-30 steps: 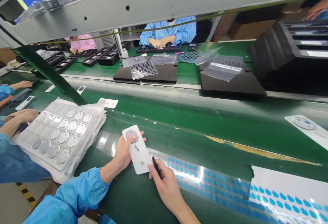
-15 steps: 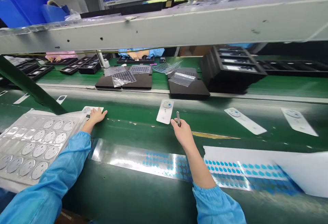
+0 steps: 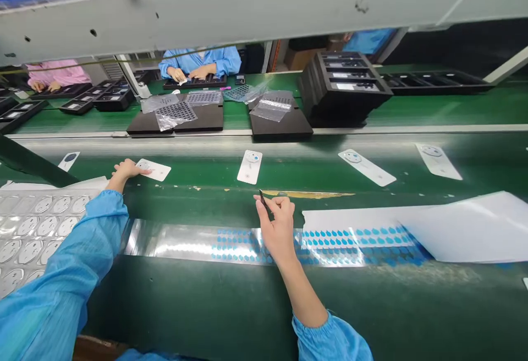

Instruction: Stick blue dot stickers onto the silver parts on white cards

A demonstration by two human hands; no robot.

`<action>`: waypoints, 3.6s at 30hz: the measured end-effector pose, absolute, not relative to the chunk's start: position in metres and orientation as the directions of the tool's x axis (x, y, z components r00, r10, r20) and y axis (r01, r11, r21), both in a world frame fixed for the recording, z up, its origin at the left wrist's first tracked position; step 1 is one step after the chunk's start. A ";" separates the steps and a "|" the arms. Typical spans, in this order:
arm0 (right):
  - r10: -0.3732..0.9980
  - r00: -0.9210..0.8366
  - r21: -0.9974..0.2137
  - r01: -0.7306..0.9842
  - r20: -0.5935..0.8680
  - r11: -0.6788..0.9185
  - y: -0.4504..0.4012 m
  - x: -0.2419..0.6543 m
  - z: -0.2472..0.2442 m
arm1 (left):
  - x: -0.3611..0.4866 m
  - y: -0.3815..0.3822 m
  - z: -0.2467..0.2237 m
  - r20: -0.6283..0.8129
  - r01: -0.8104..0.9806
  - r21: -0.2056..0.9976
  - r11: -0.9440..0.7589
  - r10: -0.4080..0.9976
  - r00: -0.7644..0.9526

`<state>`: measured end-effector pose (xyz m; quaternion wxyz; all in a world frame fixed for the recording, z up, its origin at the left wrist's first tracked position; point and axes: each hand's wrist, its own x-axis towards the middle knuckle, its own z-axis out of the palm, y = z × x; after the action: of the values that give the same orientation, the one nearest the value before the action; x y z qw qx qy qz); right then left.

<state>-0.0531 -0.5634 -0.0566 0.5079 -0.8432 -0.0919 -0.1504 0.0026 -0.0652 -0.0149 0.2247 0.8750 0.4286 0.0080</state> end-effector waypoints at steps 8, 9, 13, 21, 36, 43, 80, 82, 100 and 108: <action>0.270 0.961 -0.997 0.070 0.058 -0.037 -0.547 -0.078 -0.066 | -0.013 -0.109 0.012 0.061 0.338 0.726 -0.599 0.545 0.836; 0.331 0.943 -0.999 0.031 0.021 -0.023 -0.542 -0.082 -0.069 | -0.024 -0.124 0.019 0.106 0.239 0.772 -0.589 0.489 0.866; 0.502 0.860 -0.994 -0.046 -0.090 -0.099 -0.526 -0.096 -0.079 | -0.090 -0.198 0.034 0.110 -0.086 0.936 -0.341 0.052 0.993; 0.547 0.824 -0.960 0.015 -0.147 -0.281 -0.526 -0.101 -0.091 | -0.162 -0.265 -0.026 -0.294 0.033 0.757 -0.652 -0.296 0.909; 0.513 0.834 -0.957 -0.060 -0.204 -0.284 -0.533 -0.102 -0.086 | -0.171 -0.263 -0.048 -0.184 -0.191 0.557 -0.808 -0.344 0.921; 0.437 0.868 -0.971 -0.191 -0.237 -0.146 -0.514 -0.110 -0.070 | -0.173 -0.269 -0.050 -0.160 -0.224 0.535 -0.815 -0.358 0.920; 0.445 0.834 -0.938 -0.228 -0.326 -0.260 -0.498 -0.107 -0.074 | -0.170 -0.267 -0.058 -0.111 -0.266 0.531 -0.804 -0.378 0.919; 0.444 0.835 -0.938 -0.223 -0.325 -0.265 -0.498 -0.107 -0.075 | -0.170 -0.268 -0.057 -0.111 -0.267 0.531 -0.804 -0.378 0.919; 0.521 0.840 -0.963 -0.005 -0.150 -0.268 -0.499 -0.119 -0.075 | -0.173 -0.270 -0.052 -0.134 -0.293 0.465 -0.836 -0.393 0.910; 0.255 0.949 -0.966 0.222 0.184 -0.129 -0.498 -0.123 -0.070 | -0.172 -0.268 -0.048 -0.164 -0.084 0.764 -0.640 -0.319 0.934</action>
<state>-0.1229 -0.4976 -0.0704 0.6404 -0.7513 -0.1590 0.0129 -0.1718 -0.2684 -0.0485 0.4093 0.8940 -0.1128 -0.1432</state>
